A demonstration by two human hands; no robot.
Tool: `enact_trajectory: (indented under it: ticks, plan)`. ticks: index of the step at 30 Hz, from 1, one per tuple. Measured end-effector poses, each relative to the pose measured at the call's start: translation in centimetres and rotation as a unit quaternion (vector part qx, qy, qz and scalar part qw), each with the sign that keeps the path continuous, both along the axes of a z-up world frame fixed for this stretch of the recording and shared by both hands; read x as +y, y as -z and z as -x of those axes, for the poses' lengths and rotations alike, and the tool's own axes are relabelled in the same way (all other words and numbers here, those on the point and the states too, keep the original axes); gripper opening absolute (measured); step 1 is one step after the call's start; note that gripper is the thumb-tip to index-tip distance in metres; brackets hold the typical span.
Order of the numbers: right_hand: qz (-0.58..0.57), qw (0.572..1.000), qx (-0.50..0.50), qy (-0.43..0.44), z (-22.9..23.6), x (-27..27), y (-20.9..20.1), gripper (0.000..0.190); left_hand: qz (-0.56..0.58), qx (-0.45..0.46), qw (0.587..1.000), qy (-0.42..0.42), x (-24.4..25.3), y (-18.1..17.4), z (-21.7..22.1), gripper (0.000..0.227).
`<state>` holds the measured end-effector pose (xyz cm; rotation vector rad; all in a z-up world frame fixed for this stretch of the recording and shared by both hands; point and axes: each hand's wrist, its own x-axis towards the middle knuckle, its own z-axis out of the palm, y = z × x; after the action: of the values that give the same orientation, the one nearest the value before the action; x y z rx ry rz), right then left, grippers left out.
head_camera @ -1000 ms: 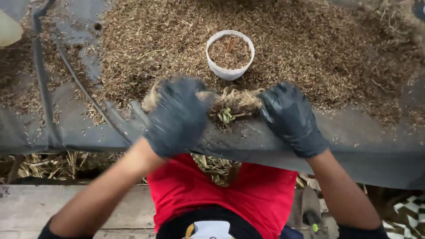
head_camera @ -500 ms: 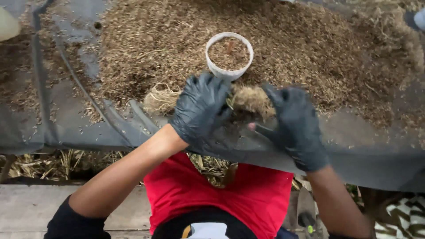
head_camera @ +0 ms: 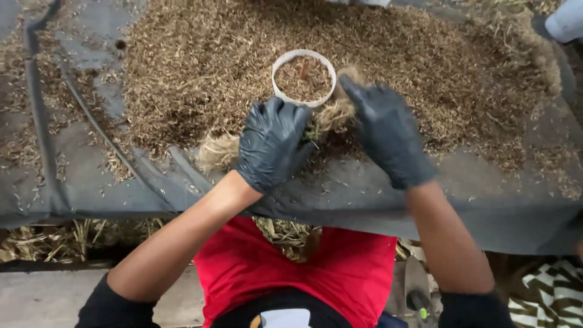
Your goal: Arranging fibrous plant material around a small white container on a table covered in substrate to create a base or nest.
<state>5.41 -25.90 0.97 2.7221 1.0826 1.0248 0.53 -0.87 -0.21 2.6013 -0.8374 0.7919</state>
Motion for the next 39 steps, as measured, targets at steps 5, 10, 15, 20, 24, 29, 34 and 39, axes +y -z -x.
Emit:
enact_trajectory:
  ticks: [5,10,15,20,24,29,34,39]
  plan:
    - [-0.096,0.989,0.102,0.038,4.1,-2.5,-1.2,0.039,0.006,0.026,1.000,0.010,0.4,-0.2,-0.1,0.053]
    - [-0.103,0.986,0.132,0.002,4.1,0.9,0.2,0.040,-0.007,0.012,0.999,0.031,0.0,0.1,-0.9,0.045]
    - [-0.136,0.981,0.130,-0.047,-0.6,1.7,1.6,0.036,-0.045,-0.013,0.999,-0.003,0.2,0.3,-0.2,0.058]
    - [-0.162,0.965,0.203,-0.046,-1.8,1.1,2.1,0.039,-0.080,0.033,0.994,-0.060,1.4,-0.4,1.7,0.064]
    - [-0.172,0.954,0.247,-0.005,-2.1,1.5,1.3,0.056,-0.144,-0.068,0.981,-0.108,4.6,1.1,2.1,0.036]
    - [-0.136,0.952,0.276,0.004,-1.6,2.0,-1.0,0.071,-0.176,-0.107,0.974,-0.091,7.6,0.9,2.7,0.021]
    - [-0.123,0.960,0.251,-0.032,-2.5,0.7,0.3,0.075,-0.225,-0.090,0.967,-0.075,9.1,0.6,2.0,0.009]
    - [-0.128,0.970,0.205,-0.036,-2.6,0.8,0.8,0.077,-0.105,-0.018,0.985,-0.137,8.4,-3.4,-0.5,0.022]
